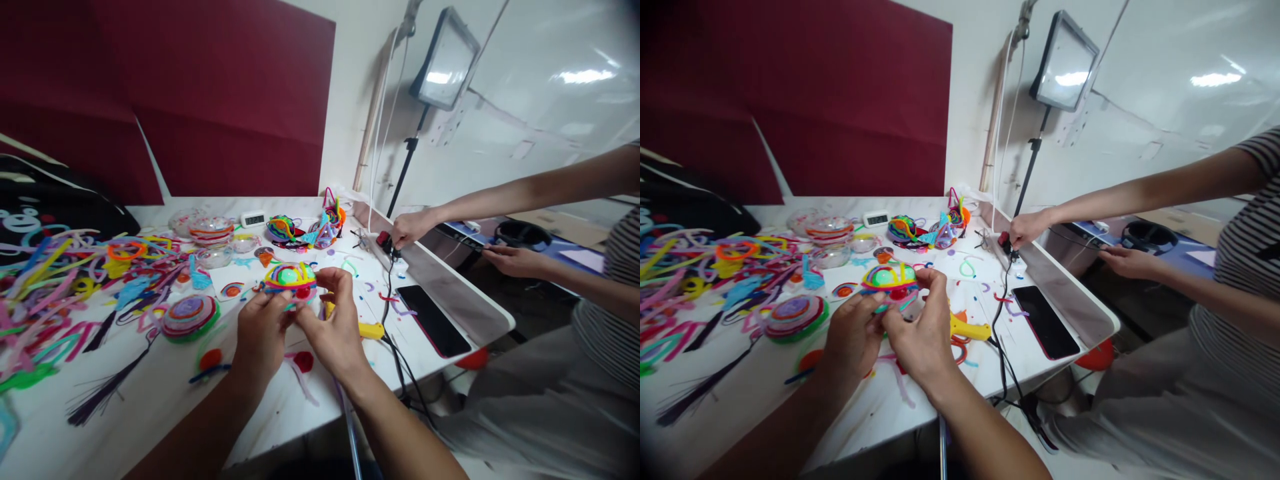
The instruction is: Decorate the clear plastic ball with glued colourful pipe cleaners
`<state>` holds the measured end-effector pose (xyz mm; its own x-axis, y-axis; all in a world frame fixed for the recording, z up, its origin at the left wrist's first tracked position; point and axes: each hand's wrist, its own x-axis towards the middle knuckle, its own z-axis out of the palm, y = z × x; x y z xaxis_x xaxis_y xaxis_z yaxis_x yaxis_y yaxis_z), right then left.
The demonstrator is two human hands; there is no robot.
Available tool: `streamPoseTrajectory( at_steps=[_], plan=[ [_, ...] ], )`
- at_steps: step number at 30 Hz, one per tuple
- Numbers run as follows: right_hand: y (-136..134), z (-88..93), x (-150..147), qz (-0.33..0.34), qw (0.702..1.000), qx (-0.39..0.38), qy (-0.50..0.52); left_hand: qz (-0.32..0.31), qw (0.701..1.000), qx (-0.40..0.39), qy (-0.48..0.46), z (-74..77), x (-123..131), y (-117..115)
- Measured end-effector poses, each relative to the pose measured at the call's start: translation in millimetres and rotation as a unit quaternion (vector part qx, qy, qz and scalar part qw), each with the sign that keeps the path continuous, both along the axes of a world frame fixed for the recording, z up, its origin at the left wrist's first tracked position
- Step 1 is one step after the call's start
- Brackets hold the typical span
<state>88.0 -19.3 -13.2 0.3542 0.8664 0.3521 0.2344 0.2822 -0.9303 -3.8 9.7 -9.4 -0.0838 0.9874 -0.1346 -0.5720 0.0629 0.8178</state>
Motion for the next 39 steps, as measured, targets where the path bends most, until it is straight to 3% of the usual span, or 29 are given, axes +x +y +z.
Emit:
streamPoseTrajectory(
  at_steps=[5,13,26,39],
  plan=[
    [4.5,-5.3,15.4,0.040,0.999,0.004,-0.016,-0.024,1.000,-0.015,-0.005,-3.2,-2.1,2.5],
    [14.6,-8.2,26.3,0.139,0.985,-0.037,0.093,-0.048,0.998,-0.030,0.002,-10.4,-2.6,5.4],
    [8.7,-9.3,29.6,0.109,0.992,0.002,0.063,-0.082,0.992,0.063,0.077,-7.9,-3.2,6.0],
    [11.0,-17.4,29.0,0.082,0.996,0.012,0.037,-0.066,0.990,0.059,0.114,-9.9,-3.6,8.1]
  ],
)
